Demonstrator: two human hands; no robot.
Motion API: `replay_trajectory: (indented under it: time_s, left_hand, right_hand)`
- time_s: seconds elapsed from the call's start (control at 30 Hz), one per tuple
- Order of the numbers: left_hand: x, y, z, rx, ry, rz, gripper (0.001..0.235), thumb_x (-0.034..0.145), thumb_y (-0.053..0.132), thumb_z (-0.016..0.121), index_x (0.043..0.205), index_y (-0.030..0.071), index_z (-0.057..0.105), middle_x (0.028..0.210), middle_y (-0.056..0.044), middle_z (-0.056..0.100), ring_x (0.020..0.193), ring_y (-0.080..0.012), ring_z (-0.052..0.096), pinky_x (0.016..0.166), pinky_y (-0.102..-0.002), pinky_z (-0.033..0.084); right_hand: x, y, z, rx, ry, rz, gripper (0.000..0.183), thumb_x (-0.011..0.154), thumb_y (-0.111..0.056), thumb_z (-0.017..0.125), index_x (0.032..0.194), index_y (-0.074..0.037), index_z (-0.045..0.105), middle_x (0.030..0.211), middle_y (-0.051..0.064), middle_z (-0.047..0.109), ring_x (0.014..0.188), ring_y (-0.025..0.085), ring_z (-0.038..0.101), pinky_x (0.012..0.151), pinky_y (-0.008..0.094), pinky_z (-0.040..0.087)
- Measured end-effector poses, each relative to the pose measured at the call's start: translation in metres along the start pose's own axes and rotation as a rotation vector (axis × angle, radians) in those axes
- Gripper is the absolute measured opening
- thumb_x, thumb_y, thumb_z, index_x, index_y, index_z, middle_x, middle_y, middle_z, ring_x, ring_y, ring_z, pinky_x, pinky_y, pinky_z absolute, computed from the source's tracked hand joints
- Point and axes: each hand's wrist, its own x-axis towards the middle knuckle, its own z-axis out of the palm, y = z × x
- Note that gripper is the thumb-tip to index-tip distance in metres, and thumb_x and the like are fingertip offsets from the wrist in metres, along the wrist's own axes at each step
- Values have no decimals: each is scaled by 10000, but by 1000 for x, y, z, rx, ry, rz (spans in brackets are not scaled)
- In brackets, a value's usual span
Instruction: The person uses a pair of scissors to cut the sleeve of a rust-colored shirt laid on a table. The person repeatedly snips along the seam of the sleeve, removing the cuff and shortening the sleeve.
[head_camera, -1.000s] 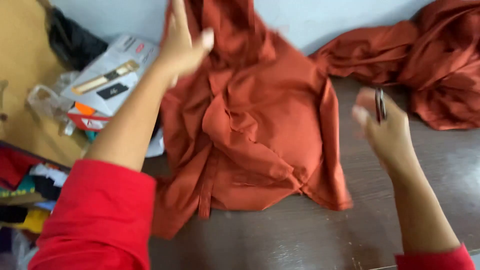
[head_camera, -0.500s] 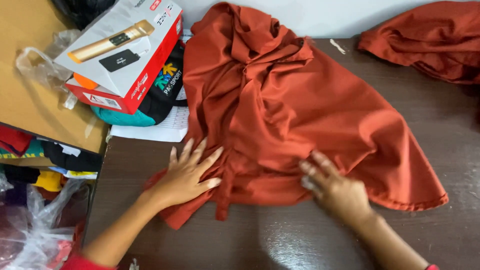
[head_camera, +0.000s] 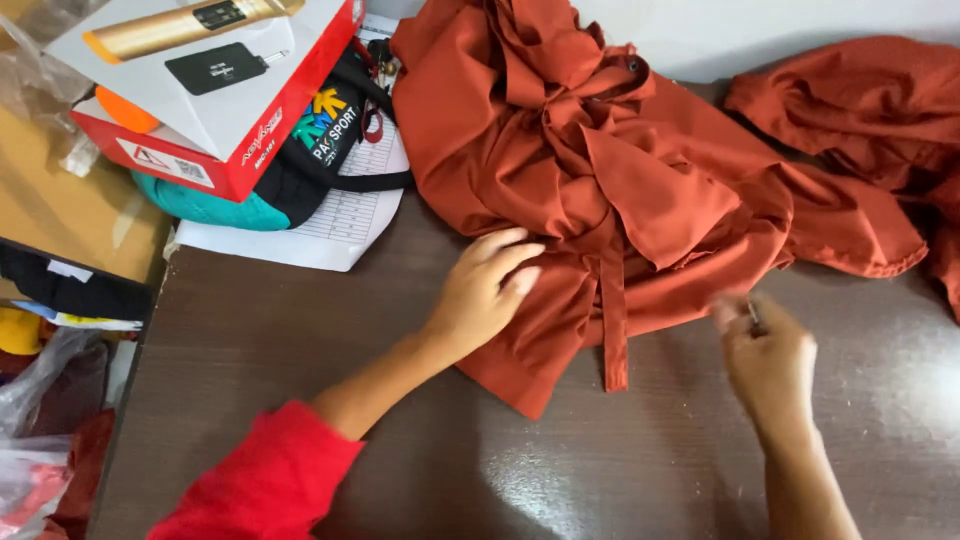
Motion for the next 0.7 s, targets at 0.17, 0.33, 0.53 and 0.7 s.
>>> replay_trajectory:
  time_s: [0.17,0.33,0.53,0.7]
  left_hand:
    - [-80,61,-50,-153,119,-119,189,1005,182,505,962,127,681,948,-14,728,837,-177,636,747,-309,471]
    - [-166,80,-11,-981,-253,-974,299,919,190,627,1148,32,737,996,-155,770,857,-186,723,796,-293,619]
    - [-151,86,4,-1261,144,-1033,230,928,199,657,1066,23,600,1041,-124,648,1002,-204,696,1054,-376,601]
    - [-116,67,7,-1263,583,-1003,312,943,153,744,785,197,479,714,52,449,650,-53,515,723,-240,552]
  right_hand:
    - [-33,-44,-6,179,-405,288,240,978,-289,644,1037,-128,813,825,19,754,830,170,660,812,314,476]
    - [-53,-74,-8,437,-434,229,234,982,-236,688,839,-62,750,711,17,658,668,134,537,654,291,421]
    - [-74,-109,9,551,-476,114,163,963,-208,698,949,-75,790,743,25,740,683,109,618,660,252,488]
    - [-90,-106,28,596,-475,25,133,957,-187,699,905,-99,785,724,-5,726,711,99,645,732,246,511]
